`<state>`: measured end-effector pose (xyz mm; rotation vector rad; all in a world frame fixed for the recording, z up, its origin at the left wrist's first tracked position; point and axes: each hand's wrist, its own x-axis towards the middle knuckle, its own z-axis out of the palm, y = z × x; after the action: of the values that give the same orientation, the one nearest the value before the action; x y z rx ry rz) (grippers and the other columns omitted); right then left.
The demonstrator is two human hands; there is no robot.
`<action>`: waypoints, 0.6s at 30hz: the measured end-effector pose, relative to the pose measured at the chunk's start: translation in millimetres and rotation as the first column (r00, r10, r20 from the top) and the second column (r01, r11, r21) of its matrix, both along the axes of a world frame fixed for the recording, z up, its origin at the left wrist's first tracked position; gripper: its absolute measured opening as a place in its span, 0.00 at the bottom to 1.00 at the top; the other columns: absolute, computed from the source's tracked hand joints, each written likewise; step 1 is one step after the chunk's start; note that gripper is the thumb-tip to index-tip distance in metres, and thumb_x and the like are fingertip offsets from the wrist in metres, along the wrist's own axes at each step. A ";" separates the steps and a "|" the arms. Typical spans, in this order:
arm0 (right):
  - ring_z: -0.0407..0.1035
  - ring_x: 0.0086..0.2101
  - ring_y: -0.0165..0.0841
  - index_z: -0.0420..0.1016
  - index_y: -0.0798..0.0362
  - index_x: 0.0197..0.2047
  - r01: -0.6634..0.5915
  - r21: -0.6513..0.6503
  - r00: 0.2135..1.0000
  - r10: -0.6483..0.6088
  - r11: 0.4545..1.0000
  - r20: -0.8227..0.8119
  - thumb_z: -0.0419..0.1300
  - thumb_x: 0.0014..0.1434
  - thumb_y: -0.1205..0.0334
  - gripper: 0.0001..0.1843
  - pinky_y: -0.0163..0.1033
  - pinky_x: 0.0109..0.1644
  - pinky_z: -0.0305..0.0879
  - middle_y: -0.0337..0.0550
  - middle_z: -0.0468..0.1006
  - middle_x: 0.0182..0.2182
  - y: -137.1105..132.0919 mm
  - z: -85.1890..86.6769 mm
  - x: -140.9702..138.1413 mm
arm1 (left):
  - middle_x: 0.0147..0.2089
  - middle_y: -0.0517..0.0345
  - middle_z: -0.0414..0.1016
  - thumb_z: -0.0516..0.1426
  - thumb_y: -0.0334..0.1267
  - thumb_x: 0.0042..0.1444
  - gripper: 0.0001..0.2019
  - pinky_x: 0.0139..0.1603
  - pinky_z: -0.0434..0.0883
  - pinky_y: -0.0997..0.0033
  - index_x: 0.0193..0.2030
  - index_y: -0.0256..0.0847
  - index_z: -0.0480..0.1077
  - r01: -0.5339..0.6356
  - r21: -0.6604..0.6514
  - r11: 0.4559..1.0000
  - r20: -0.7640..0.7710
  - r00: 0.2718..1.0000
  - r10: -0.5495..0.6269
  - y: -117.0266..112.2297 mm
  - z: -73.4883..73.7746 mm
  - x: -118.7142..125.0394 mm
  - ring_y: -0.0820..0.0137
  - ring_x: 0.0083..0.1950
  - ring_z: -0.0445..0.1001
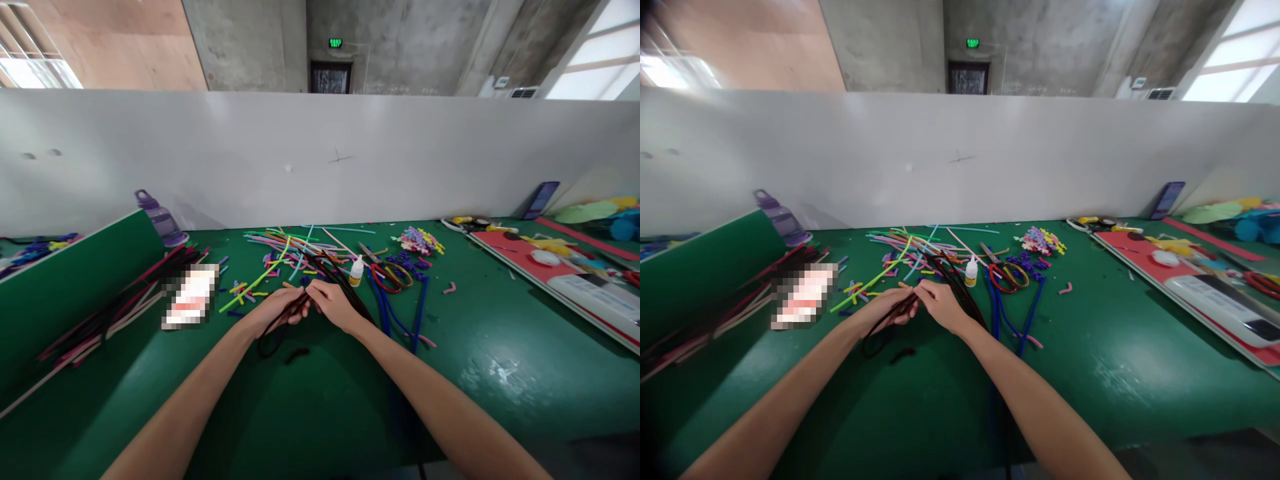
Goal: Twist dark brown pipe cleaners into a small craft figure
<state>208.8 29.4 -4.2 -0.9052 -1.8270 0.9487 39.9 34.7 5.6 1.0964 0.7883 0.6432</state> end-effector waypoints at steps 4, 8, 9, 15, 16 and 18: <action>0.57 0.22 0.25 0.63 0.53 0.25 -0.005 0.012 1.000 0.005 1.000 -0.003 0.48 0.64 0.58 0.17 0.32 0.30 0.52 0.32 0.63 0.19 -1.2 2.6 -0.1 | 0.23 0.56 0.68 0.54 0.49 0.58 0.19 0.19 0.52 0.78 0.28 0.32 0.67 0.011 -0.030 0.999 -0.006 1.000 -0.011 -2.0 0.5 -1.1 0.79 0.19 0.60; 0.57 0.21 0.26 0.62 0.53 0.25 -0.014 -0.011 1.000 0.014 1.000 -0.017 0.48 0.64 0.57 0.17 0.32 0.28 0.53 0.32 0.61 0.17 -1.2 1.3 -0.1 | 0.21 0.60 0.64 0.55 0.48 0.57 0.19 0.19 0.51 0.79 0.25 0.33 0.65 0.007 -0.028 1.000 -0.001 1.000 -0.007 -3.6 2.0 -1.2 0.80 0.19 0.58; 0.57 0.20 0.26 0.62 0.53 0.25 -0.018 -0.022 1.000 0.018 1.000 -0.024 0.47 0.65 0.57 0.17 0.32 0.27 0.53 0.32 0.61 0.17 -0.9 0.0 -0.4 | 0.20 0.61 0.63 0.56 0.48 0.57 0.19 0.19 0.50 0.79 0.25 0.33 0.65 0.006 -0.026 1.000 0.003 1.000 -0.006 -3.7 2.4 -1.2 0.80 0.19 0.57; 0.59 0.18 0.26 0.60 0.52 0.27 -0.025 -0.074 0.998 0.021 0.997 -0.052 0.39 0.67 0.54 0.20 0.31 0.23 0.54 0.34 0.63 0.18 2.1 -7.4 -1.9 | 0.20 0.61 0.63 0.55 0.47 0.57 0.18 0.20 0.50 0.79 0.25 0.33 0.64 -0.009 -0.004 1.000 0.012 1.000 0.009 -3.8 4.5 -0.2 0.80 0.20 0.56; 0.58 0.18 0.26 0.59 0.52 0.27 -0.024 -0.073 0.999 0.021 0.997 -0.046 0.39 0.67 0.54 0.21 0.31 0.23 0.54 0.34 0.63 0.18 2.1 -7.3 -1.7 | 0.20 0.61 0.62 0.55 0.47 0.57 0.18 0.20 0.50 0.79 0.25 0.33 0.64 -0.011 -0.001 1.000 0.011 1.000 0.011 -4.0 4.8 0.1 0.80 0.20 0.56; 0.58 0.19 0.26 0.59 0.52 0.25 -0.028 -0.061 0.999 0.027 0.998 -0.022 0.41 0.67 0.53 0.20 0.31 0.23 0.55 0.33 0.62 0.17 1.4 -6.0 -1.0 | 0.20 0.62 0.62 0.56 0.47 0.57 0.18 0.20 0.50 0.79 0.25 0.33 0.64 -0.015 0.001 1.000 0.007 1.000 0.015 -4.3 5.3 0.7 0.80 0.20 0.56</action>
<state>207.8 30.8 -10.2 -0.9056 -1.8050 1.0323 40.7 30.4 10.8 1.0899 0.7912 0.6600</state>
